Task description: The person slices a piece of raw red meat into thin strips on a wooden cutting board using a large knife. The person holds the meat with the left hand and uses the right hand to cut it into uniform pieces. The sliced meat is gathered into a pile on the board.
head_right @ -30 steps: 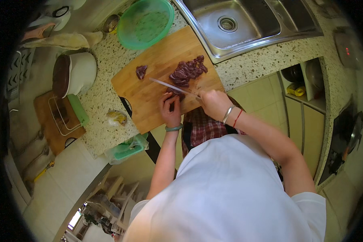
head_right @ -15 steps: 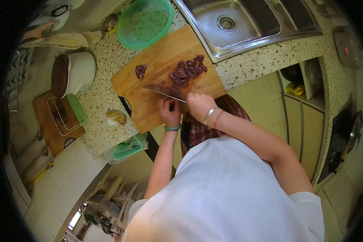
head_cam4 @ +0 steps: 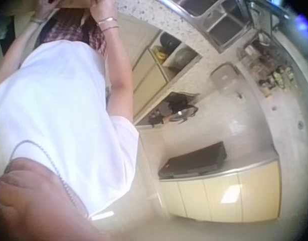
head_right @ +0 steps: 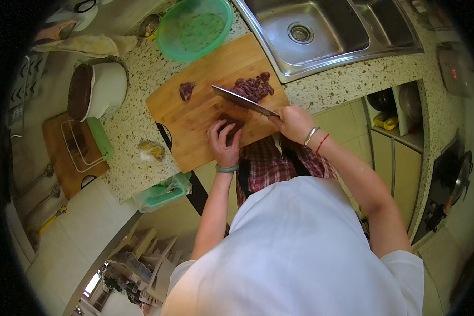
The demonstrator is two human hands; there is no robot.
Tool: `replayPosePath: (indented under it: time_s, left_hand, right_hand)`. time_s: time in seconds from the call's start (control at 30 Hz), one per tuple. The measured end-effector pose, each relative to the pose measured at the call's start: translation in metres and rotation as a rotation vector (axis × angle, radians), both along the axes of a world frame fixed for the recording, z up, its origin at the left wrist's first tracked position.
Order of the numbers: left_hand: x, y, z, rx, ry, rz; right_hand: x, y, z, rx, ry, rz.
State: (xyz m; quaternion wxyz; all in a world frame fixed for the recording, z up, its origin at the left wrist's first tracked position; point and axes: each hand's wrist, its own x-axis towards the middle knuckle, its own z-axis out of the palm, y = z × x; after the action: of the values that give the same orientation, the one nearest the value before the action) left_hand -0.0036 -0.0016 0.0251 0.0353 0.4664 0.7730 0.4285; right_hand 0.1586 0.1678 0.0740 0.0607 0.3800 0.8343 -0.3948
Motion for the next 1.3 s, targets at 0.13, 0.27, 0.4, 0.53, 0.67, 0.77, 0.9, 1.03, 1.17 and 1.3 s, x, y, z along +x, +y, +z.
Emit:
replayPosePath:
  time_s: [0.13, 0.27, 0.4, 0.53, 0.67, 0.77, 0.9, 1.03, 1.17, 1.3]
  left_hand:
    - [-0.006, -0.006, -0.012, -0.032, 0.032, -0.029]
    - [-0.008, -0.003, -0.017, -0.03, 0.052, -0.028]
    - [-0.006, -0.009, -0.013, -0.034, 0.078, -0.08]
    - [-0.001, -0.005, -0.005, 0.007, -0.021, -0.031]
    - [0.006, -0.002, -0.016, 0.023, -0.103, 0.101]
    - [0.006, -0.006, -0.025, 0.039, -0.133, 0.127]
    - [0.004, -0.007, -0.027, 0.049, -0.126, 0.109]
    - [0.002, -0.01, -0.029, 0.018, -0.142, 0.104]
    - [0.0, -0.009, -0.026, 0.016, -0.125, 0.097]
    - [-0.001, -0.007, -0.026, 0.035, -0.142, 0.105]
  right_hand:
    - [-0.004, -0.014, 0.013, 0.015, 0.088, -0.022]
    - [0.0, -0.026, 0.013, 0.073, 0.071, 0.018]
    - [0.009, -0.03, 0.014, 0.095, 0.007, 0.083]
    - [0.014, -0.038, 0.017, 0.106, -0.004, 0.098]
    - [0.013, -0.05, 0.023, 0.121, -0.015, 0.13]
    - [0.014, -0.057, 0.026, 0.121, -0.027, 0.155]
    - [0.014, -0.062, 0.027, 0.09, -0.111, 0.173]
    - [0.011, -0.068, 0.027, 0.063, -0.101, 0.165]
    - [0.006, -0.073, 0.025, 0.041, -0.093, 0.15]
    - [-0.003, -0.074, 0.025, 0.02, -0.102, 0.154]
